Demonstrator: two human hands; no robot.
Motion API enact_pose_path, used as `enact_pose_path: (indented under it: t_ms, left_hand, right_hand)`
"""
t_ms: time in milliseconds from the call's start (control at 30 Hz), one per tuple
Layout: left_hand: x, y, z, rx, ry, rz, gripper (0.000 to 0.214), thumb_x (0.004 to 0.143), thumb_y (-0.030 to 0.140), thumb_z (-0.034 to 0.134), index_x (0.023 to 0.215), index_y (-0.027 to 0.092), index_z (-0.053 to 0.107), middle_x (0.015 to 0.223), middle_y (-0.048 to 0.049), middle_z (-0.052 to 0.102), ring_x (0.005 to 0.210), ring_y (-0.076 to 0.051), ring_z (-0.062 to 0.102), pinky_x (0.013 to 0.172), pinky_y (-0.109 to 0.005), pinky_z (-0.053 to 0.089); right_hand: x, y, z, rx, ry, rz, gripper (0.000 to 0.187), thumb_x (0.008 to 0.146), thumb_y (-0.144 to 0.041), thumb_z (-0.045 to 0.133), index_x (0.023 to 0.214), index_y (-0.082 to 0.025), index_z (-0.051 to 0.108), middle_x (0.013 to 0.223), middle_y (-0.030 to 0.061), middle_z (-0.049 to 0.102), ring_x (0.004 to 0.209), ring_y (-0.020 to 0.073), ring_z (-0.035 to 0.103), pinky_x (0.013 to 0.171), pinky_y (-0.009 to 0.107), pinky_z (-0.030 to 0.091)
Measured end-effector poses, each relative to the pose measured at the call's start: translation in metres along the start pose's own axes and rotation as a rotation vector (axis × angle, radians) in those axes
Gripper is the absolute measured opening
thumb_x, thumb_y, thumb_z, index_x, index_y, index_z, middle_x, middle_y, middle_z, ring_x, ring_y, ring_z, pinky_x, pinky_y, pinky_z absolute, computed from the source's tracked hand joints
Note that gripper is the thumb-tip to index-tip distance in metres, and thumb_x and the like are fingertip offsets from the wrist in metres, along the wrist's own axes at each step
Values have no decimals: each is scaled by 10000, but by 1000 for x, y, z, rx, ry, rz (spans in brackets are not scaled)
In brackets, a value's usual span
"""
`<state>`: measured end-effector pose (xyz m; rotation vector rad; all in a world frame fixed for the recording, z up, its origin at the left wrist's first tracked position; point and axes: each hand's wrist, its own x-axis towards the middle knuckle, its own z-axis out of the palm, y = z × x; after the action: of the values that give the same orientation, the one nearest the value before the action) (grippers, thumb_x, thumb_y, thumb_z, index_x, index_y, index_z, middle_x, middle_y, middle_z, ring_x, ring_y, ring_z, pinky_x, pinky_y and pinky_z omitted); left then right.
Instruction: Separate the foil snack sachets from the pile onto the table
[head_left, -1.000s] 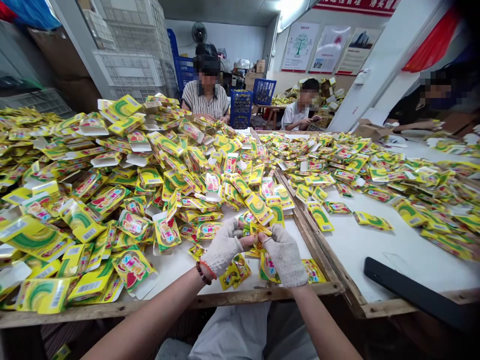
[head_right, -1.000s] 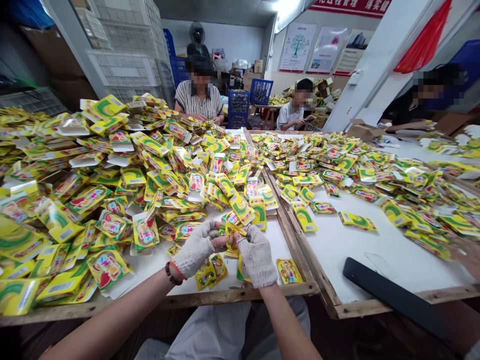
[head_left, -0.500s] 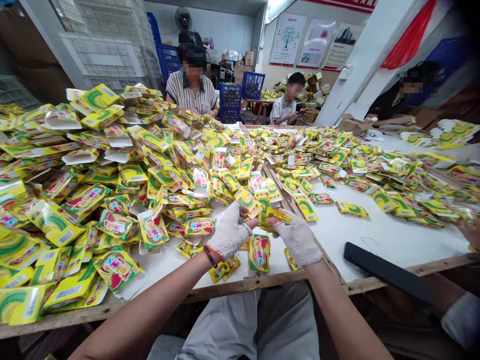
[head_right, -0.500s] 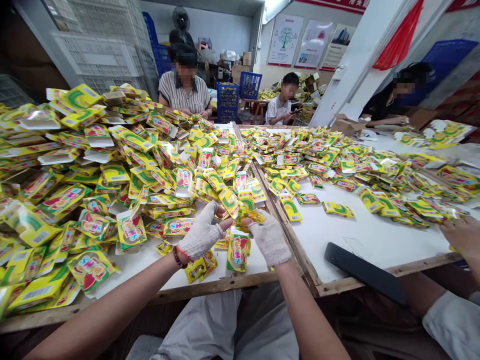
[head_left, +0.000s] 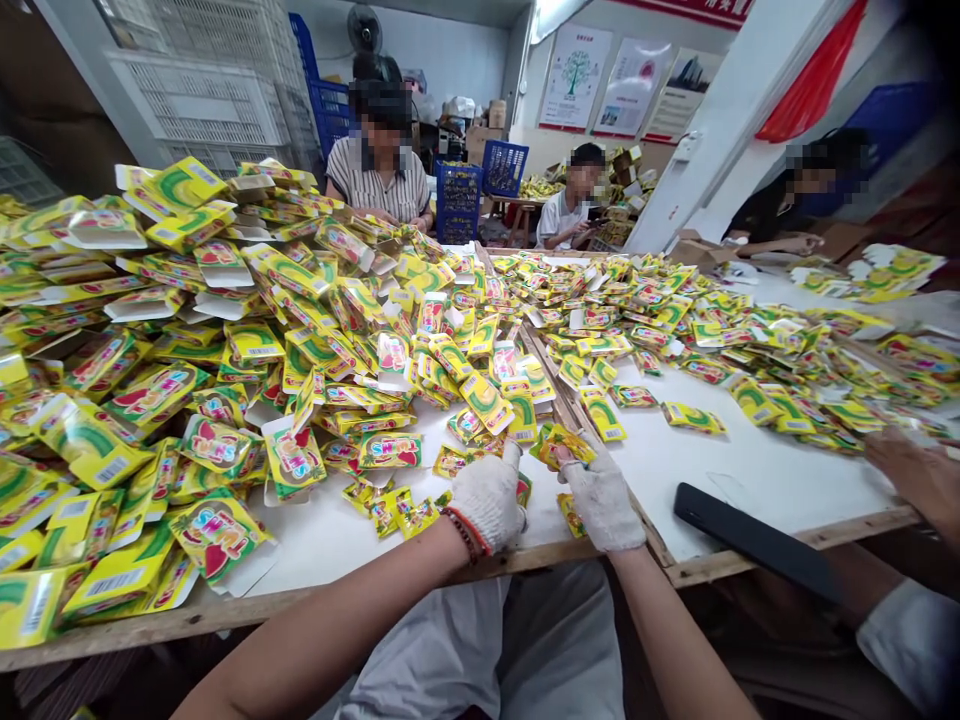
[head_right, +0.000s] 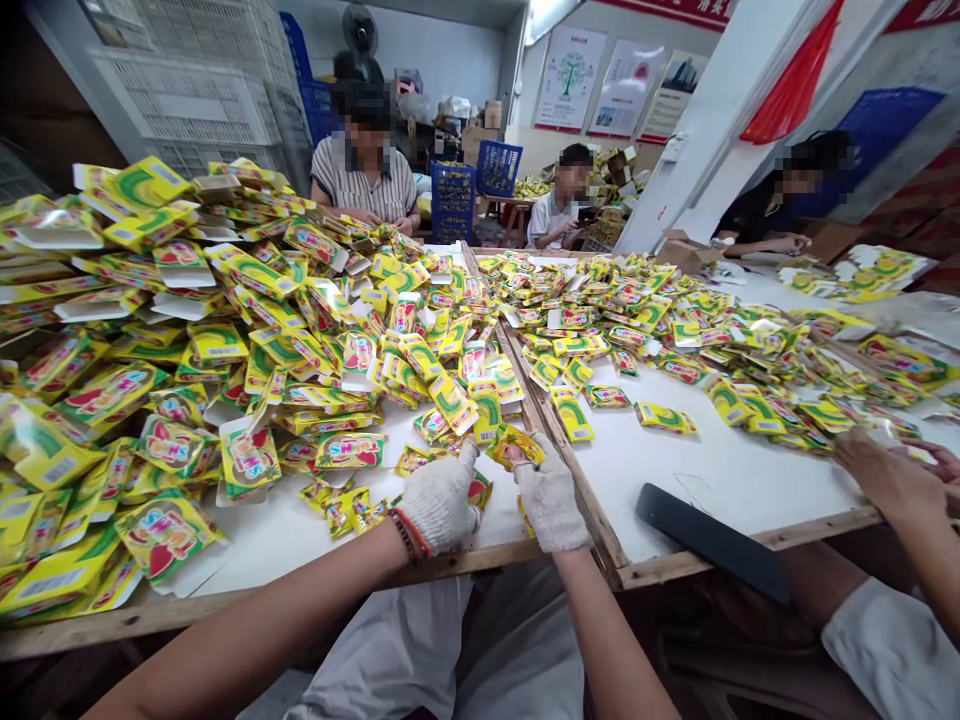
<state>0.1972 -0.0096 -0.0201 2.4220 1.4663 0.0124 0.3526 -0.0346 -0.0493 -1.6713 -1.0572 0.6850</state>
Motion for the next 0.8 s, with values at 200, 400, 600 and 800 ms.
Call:
enact_pose_path:
  t_ms: [200, 400, 600, 800]
  left_hand:
    - [-14, -25, -7, -128, 179, 171, 709, 666, 249, 606, 1333, 208, 370, 1218, -121, 518, 1087, -284, 521, 920, -388, 437]
    - [-18, -37, -2, -67, 200, 310, 729, 659, 237, 603, 1354, 190, 389, 1203, -110, 511, 1064, -277, 501, 906, -393, 442]
    - [-19, -40, -3, 20, 150, 328, 686, 667, 249, 600, 1329, 199, 425, 1171, -114, 537, 1005, -299, 524, 836, -420, 448]
    - [-16, -47, -10, -173, 198, 267, 624, 726, 337, 596, 1313, 236, 411, 1157, -92, 548, 1017, -266, 548, 850, -366, 459]
  right_hand:
    - [-4, -3, -8, -82, -106, -79, 308, 760, -437, 612, 940, -190, 651, 888, 68, 709, 759, 208, 648, 673, 308, 516]
    - [-8, -8, -15, -226, -365, -130, 235, 747, -367, 619, 885, -201, 713, 819, 56, 729, 716, 212, 647, 652, 305, 505]
    - [-6, -20, -22, -296, -249, -143, 257, 752, -408, 611, 887, -207, 696, 825, 60, 719, 735, 220, 649, 646, 307, 499]
    - [-18, -27, -7, -19, -40, 72, 379, 786, -498, 586, 1039, -215, 580, 837, 61, 704, 567, 189, 642, 469, 285, 494]
